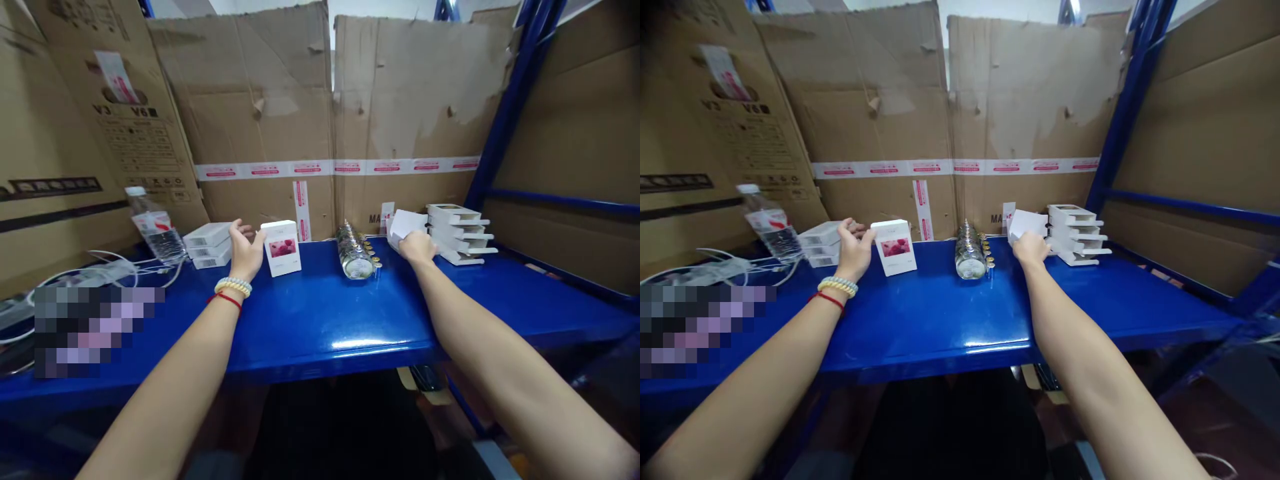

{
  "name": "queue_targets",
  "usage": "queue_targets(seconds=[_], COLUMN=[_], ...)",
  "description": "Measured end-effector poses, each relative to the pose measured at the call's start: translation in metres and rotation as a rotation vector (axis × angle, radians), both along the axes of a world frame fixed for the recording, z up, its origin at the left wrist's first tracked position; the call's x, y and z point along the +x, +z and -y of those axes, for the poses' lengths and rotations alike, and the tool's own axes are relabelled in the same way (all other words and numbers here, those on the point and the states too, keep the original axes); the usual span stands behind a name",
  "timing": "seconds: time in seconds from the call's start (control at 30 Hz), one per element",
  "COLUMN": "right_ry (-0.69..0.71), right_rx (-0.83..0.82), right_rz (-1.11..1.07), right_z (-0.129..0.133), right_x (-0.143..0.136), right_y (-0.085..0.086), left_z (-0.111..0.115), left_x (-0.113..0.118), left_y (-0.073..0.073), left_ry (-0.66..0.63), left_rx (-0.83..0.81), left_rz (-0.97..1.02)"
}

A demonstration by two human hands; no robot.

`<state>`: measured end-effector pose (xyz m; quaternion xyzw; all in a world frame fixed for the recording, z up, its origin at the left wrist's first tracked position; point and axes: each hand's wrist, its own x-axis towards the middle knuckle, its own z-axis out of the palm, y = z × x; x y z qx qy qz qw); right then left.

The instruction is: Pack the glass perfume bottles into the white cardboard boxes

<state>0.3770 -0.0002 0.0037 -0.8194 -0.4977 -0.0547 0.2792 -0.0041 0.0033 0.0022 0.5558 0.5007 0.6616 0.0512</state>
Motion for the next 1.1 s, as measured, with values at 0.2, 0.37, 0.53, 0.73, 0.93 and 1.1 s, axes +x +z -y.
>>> queue_targets(seconds=[0.2, 0.37, 0.53, 0.73, 0.93, 1.1], right_ry=[0.091, 0.444, 0.886, 1.082, 0.857, 0.977], right_rx=[0.538, 1.077, 1.127, 0.998, 1.025, 0.658], right_rz=[0.026, 0.212, 0.476, 0.611, 0.140, -0.664], right_z=[0.002, 0.028, 0.057, 0.063, 0.055, 0.042], right_x=[-0.008, -0.051, -0.107, -0.132, -0.107, -0.083], right_y=[0.016, 0.028, 0.021, 0.007, 0.014, 0.024], left_z=[0.023, 0.052, 0.062, 0.052, 0.043, 0.040], left_x=[0.011, 0.040, 0.075, 0.088, 0.074, 0.065], left_y=[0.023, 0.036, 0.026, 0.018, 0.017, 0.015], left_ry=[0.293, -0.170, -0.784, -0.867, -0.845, -0.859], left_rx=[0.306, 0.243, -0.042, -0.127, -0.264, -0.318], left_rz=[-0.030, -0.141, -0.030, 0.373, 0.538, 0.491])
